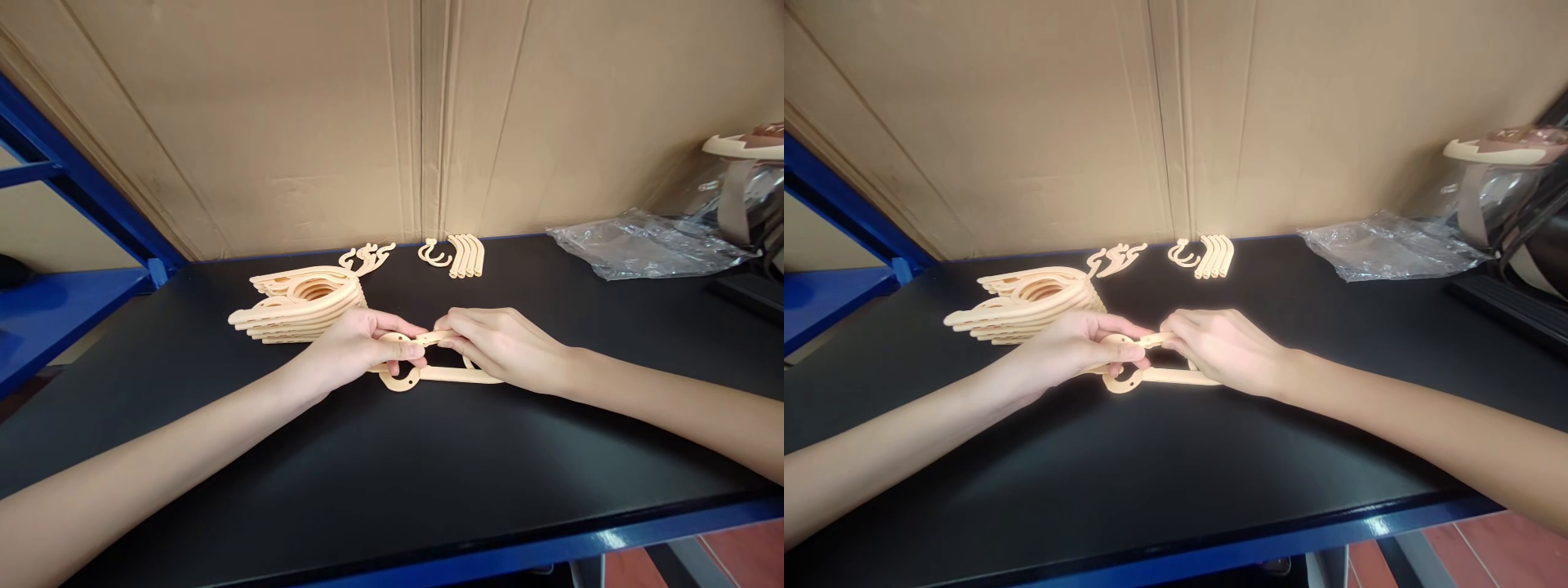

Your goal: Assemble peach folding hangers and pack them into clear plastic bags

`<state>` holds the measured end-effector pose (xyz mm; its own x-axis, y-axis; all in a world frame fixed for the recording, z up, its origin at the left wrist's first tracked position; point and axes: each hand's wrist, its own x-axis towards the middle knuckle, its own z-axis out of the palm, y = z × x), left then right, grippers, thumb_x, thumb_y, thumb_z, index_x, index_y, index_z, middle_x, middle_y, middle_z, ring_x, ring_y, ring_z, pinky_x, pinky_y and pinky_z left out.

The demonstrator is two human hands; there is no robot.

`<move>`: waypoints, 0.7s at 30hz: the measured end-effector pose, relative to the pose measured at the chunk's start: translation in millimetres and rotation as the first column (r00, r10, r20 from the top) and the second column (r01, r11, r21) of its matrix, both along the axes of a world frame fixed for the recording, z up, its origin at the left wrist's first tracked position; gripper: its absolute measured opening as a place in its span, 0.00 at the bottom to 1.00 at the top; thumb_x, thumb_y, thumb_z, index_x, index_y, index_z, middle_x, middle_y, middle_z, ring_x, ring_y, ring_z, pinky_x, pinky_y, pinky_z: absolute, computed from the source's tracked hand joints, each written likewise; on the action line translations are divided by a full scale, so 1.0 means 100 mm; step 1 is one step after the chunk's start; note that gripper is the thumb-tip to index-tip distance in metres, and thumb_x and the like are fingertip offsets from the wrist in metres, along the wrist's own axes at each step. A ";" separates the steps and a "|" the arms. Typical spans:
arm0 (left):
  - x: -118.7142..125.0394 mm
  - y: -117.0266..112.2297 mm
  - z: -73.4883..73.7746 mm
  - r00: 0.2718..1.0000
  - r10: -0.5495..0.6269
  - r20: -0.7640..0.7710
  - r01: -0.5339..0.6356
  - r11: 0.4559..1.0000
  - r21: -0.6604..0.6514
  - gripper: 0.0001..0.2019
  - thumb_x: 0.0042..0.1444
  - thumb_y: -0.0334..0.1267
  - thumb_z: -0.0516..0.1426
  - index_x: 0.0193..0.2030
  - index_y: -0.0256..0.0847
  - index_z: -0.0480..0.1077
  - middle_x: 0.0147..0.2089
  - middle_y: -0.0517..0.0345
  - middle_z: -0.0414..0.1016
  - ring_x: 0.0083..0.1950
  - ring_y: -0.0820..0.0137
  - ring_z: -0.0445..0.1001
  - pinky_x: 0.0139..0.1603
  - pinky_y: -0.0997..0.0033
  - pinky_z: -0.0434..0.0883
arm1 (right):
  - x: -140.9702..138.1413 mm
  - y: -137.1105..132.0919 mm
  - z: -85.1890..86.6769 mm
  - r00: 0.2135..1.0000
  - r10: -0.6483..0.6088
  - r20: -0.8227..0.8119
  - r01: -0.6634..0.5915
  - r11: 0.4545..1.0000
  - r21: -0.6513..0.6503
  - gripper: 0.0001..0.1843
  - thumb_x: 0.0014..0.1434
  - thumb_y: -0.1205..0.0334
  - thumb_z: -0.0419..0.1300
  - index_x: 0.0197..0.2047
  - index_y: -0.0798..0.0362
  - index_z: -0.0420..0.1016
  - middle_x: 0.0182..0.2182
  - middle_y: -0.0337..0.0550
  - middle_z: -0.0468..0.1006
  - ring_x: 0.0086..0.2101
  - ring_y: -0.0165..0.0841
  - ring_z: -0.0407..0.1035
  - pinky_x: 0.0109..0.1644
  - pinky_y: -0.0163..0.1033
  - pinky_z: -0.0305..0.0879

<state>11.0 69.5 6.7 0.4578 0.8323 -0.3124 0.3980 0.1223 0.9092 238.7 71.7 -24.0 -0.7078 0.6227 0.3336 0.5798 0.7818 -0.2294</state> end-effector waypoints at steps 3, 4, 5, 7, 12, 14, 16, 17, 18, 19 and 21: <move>0.01 -0.01 0.00 1.000 0.013 0.015 -0.013 1.000 -0.015 0.18 0.52 0.43 0.64 0.49 0.40 0.76 0.33 0.55 0.81 0.29 0.74 0.72 0.32 0.75 0.68 | -0.01 0.00 0.00 1.000 0.020 0.022 -0.022 0.998 0.064 0.12 0.68 0.65 0.44 0.40 0.54 0.67 0.30 0.41 0.70 0.26 0.28 0.61 0.28 0.32 0.55; 0.01 -0.01 0.00 1.000 0.018 0.023 -0.018 1.000 -0.022 0.18 0.52 0.43 0.64 0.49 0.39 0.76 0.33 0.54 0.81 0.29 0.74 0.72 0.32 0.74 0.68 | -0.01 0.00 0.00 0.999 0.025 0.031 -0.028 0.996 0.082 0.12 0.68 0.66 0.44 0.39 0.55 0.67 0.30 0.41 0.70 0.25 0.28 0.60 0.28 0.32 0.55; 0.01 -0.01 0.00 0.999 0.022 0.029 -0.021 0.999 -0.025 0.18 0.52 0.42 0.65 0.48 0.39 0.76 0.34 0.54 0.81 0.29 0.74 0.72 0.32 0.74 0.68 | -0.01 0.01 0.00 0.999 0.026 0.040 -0.030 0.995 0.095 0.12 0.67 0.67 0.43 0.39 0.55 0.67 0.30 0.41 0.70 0.25 0.28 0.60 0.28 0.32 0.55; 0.02 -0.02 0.00 0.999 0.027 0.031 -0.027 0.999 -0.026 0.17 0.51 0.42 0.65 0.47 0.39 0.76 0.34 0.54 0.81 0.29 0.73 0.73 0.30 0.75 0.68 | -0.01 0.01 -0.01 0.998 0.028 0.050 -0.033 0.995 0.095 0.12 0.67 0.68 0.43 0.39 0.55 0.67 0.30 0.42 0.70 0.25 0.28 0.59 0.28 0.32 0.55; 0.03 -0.03 0.01 0.999 0.045 0.027 -0.044 0.998 -0.036 0.16 0.51 0.41 0.65 0.46 0.41 0.76 0.33 0.56 0.81 0.28 0.75 0.72 0.32 0.76 0.70 | -0.01 0.02 -0.01 0.998 0.049 0.048 -0.052 0.996 0.070 0.12 0.67 0.68 0.44 0.40 0.56 0.68 0.31 0.42 0.70 0.26 0.28 0.60 0.30 0.33 0.58; 0.03 -0.03 0.01 0.998 0.056 0.029 -0.055 0.998 -0.036 0.18 0.51 0.41 0.65 0.49 0.41 0.75 0.32 0.56 0.82 0.27 0.75 0.71 0.33 0.75 0.70 | 0.00 0.02 -0.01 0.997 0.052 0.048 -0.055 0.997 0.060 0.12 0.66 0.69 0.44 0.41 0.56 0.68 0.31 0.42 0.70 0.26 0.28 0.60 0.30 0.33 0.58; 0.03 -0.03 0.00 0.998 0.060 0.027 -0.059 0.998 -0.030 0.19 0.51 0.41 0.65 0.49 0.40 0.75 0.32 0.55 0.81 0.26 0.75 0.71 0.33 0.74 0.71 | 0.00 0.02 -0.01 0.997 0.055 0.050 -0.057 0.997 0.056 0.12 0.65 0.71 0.44 0.41 0.55 0.68 0.31 0.42 0.71 0.27 0.29 0.61 0.31 0.33 0.59; 0.03 -0.02 0.00 0.998 0.058 0.028 -0.057 0.998 -0.025 0.18 0.51 0.41 0.65 0.49 0.40 0.75 0.32 0.55 0.81 0.26 0.75 0.71 0.32 0.74 0.70 | 0.00 0.02 -0.01 0.997 0.054 0.052 -0.057 0.997 0.055 0.12 0.65 0.71 0.44 0.41 0.55 0.68 0.32 0.42 0.71 0.27 0.29 0.61 0.31 0.33 0.59; 0.03 -0.02 0.00 0.998 0.054 0.029 -0.054 0.998 -0.021 0.17 0.51 0.40 0.65 0.48 0.40 0.76 0.33 0.55 0.81 0.26 0.75 0.71 0.32 0.74 0.70 | 0.00 0.02 -0.01 0.997 0.054 0.056 -0.057 0.997 0.055 0.12 0.65 0.71 0.44 0.41 0.55 0.68 0.32 0.42 0.71 0.27 0.29 0.61 0.31 0.33 0.59; 0.03 -0.02 0.00 0.998 0.052 0.032 -0.052 0.998 -0.020 0.16 0.51 0.40 0.65 0.47 0.39 0.76 0.33 0.55 0.81 0.26 0.76 0.70 0.31 0.75 0.69 | 0.00 0.02 -0.02 0.997 0.054 0.059 -0.057 0.997 0.053 0.12 0.65 0.71 0.44 0.41 0.55 0.68 0.31 0.42 0.70 0.26 0.28 0.61 0.31 0.33 0.58; 0.04 -0.02 0.00 0.998 0.053 0.038 -0.052 0.998 -0.024 0.14 0.52 0.39 0.65 0.45 0.39 0.77 0.33 0.55 0.81 0.25 0.76 0.70 0.30 0.77 0.68 | -0.01 0.02 -0.01 0.997 0.046 0.065 -0.049 0.998 0.046 0.12 0.65 0.71 0.43 0.41 0.55 0.68 0.30 0.42 0.70 0.25 0.28 0.60 0.30 0.33 0.58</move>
<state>15.2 67.1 6.6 0.4261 0.8481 -0.3148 0.3547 0.1634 0.9206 238.2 73.9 -25.4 -0.7571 0.5722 0.3152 0.5536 0.8181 -0.1555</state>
